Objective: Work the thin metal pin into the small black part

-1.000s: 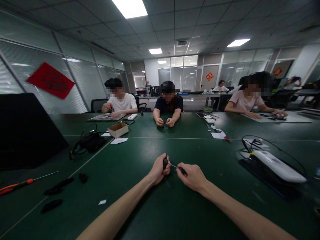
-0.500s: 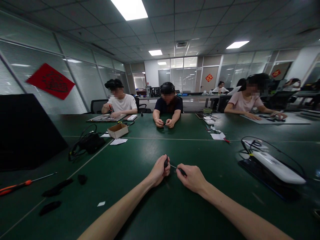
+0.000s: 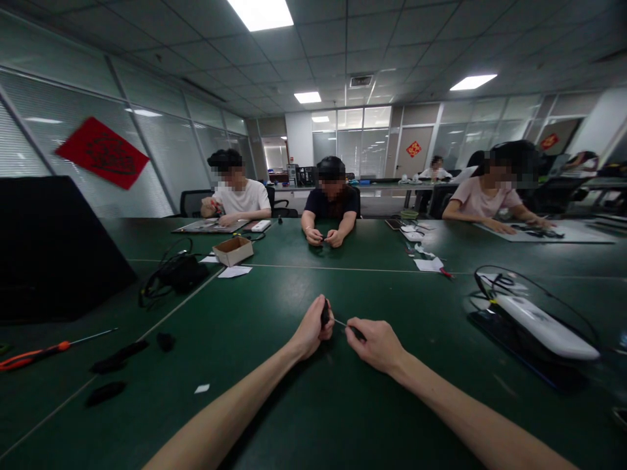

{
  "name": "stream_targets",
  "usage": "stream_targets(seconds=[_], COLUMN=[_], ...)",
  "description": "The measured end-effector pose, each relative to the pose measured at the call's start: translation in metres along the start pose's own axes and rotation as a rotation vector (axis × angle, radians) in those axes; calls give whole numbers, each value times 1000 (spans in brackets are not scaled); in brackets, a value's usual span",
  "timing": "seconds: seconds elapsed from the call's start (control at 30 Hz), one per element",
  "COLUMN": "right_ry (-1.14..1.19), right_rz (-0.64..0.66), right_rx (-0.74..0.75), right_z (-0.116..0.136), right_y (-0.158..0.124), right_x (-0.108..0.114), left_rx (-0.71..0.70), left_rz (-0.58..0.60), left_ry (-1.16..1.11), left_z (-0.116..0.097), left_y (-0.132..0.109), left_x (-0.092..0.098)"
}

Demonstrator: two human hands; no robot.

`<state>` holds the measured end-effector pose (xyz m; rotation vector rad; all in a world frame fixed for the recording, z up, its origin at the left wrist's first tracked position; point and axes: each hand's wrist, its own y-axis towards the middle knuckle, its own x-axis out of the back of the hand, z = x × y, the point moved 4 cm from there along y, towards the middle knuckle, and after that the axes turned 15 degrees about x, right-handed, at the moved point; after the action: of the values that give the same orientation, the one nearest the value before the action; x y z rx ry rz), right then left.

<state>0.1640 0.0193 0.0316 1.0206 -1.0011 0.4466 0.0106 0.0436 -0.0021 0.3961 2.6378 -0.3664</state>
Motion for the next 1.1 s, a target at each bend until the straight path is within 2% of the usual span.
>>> stream_targets(seconds=[0.17,0.43,0.57,0.7,0.93,1.1], right_ry=[-4,33,18,2,-25,-38], right_rz=[0,-12,-16,-5,-42,-9], right_rx=[-1,3,-37,-23,33,43], right_z=[-1,1,-1,0,3,1], right_y=[0,0,-2,-1,0,0], right_x=[-1,0,-1,-1,2,0], left_rx=[-18,-43,-23,-75,-61,-58], left_rz=[-28,-6,-78,-150,-123,-137], left_ry=[10,46,116,257,296,295], left_z=[1,-1,-5,-16,-22,-20], left_y=[-1,-3,-1,-2,-6,-6], left_x=[0,-4,0,9,11,14])
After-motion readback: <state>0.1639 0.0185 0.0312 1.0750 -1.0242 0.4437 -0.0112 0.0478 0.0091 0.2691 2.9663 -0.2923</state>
